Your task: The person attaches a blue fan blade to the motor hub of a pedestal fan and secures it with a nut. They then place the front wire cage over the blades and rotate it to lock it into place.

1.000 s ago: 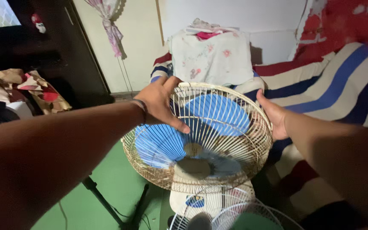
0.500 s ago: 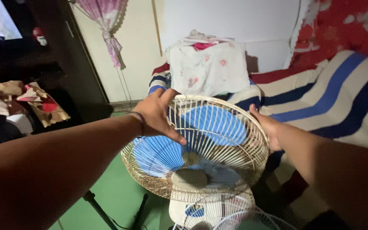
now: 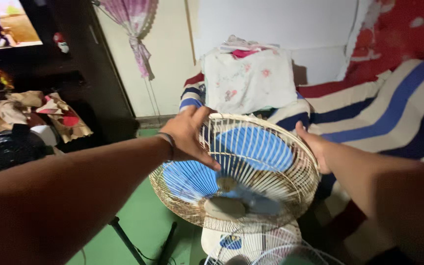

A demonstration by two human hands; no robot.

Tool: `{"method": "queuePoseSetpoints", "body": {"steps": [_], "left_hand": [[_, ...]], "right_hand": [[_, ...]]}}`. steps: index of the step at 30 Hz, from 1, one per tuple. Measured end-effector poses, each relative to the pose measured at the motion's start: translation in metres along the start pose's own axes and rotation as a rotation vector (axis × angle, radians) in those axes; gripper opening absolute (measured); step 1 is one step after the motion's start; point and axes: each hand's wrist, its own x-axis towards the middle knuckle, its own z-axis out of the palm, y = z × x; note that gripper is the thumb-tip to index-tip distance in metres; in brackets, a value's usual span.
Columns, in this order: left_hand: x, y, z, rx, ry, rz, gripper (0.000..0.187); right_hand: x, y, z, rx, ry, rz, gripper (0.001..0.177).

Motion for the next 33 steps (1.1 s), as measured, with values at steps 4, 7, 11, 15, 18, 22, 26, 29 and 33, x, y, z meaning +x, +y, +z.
{"method": "queuePoseSetpoints", "body": {"steps": [4,7,11,15,18,22,26,29,33], "left_hand": [[-0.002,0.005,-0.004,-0.046,-0.02,-0.049,0.131],[0.0,0.007,-0.008,-0.028,-0.058,-0.092,0.129],[-0.001,0.007,0.0,-0.026,-0.015,-0.04,0.128],[-0.003,0.002,0.001,-0.032,0.039,0.0,0.131],[-0.003,0.005,0.002,-0.041,0.028,-0.018,0.132],[-0.005,0.011,0.005,-0.122,0.124,0.023,0.134],[-0.019,-0.002,0.019,-0.208,0.18,-0.128,0.12],[-0.045,-0.038,0.046,-0.36,0.301,-0.188,0.108],[-0.073,-0.092,0.087,-0.74,0.248,-0.478,0.093]], "right_hand": [[-0.011,0.002,0.011,0.065,-0.028,-0.019,0.085],[-0.023,0.009,0.016,0.159,-0.027,-0.014,0.086],[-0.019,0.01,0.006,0.086,-0.01,-0.01,0.09],[-0.008,-0.017,0.006,-0.067,0.259,-0.293,0.081],[-0.027,-0.069,0.04,-0.262,0.133,-0.575,0.067],[-0.086,-0.099,0.117,-0.671,0.027,-0.938,0.039],[-0.123,-0.077,0.143,-0.843,0.107,-1.112,0.027],[-0.127,-0.073,0.134,-0.791,0.086,-1.183,0.024],[-0.13,-0.076,0.123,-0.859,0.144,-0.968,0.024]]}}
